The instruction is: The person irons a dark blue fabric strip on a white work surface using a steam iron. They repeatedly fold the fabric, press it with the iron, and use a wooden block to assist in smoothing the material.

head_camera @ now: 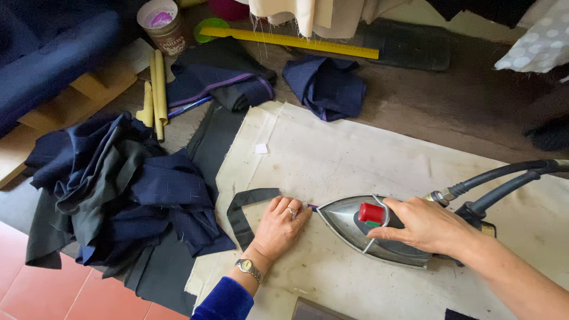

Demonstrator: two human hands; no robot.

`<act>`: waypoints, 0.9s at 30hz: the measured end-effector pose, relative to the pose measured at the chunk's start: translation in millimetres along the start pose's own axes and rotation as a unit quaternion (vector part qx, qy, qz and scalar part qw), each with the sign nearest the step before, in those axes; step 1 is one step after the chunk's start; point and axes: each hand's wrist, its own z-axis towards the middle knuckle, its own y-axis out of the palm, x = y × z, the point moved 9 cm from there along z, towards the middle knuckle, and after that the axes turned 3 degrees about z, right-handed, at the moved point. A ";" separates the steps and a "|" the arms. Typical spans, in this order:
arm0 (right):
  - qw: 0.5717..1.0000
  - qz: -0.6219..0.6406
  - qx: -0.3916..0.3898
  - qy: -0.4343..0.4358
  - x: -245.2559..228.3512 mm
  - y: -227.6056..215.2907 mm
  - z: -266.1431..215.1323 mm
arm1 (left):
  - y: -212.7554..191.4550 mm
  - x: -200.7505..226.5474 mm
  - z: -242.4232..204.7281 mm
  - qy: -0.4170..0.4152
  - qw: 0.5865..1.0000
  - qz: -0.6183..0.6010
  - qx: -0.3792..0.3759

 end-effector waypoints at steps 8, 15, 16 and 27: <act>0.995 0.055 0.035 -0.076 -38.2 -20.5 -1.7 | -25.9 -45.0 -15.9 -0.151 0.988 -0.007 0.036; 0.993 0.057 0.036 -0.096 -60.9 -26.7 3.4 | -11.4 -129.4 -65.2 -0.380 0.910 0.018 -0.167; 0.993 0.056 0.038 -0.097 -61.5 -26.0 5.4 | -19.7 -132.8 -61.8 -0.380 0.910 0.020 -0.165; 0.990 0.064 0.051 -0.117 -63.8 -23.8 9.0 | -131.8 -176.0 56.3 -0.346 0.922 -0.067 0.163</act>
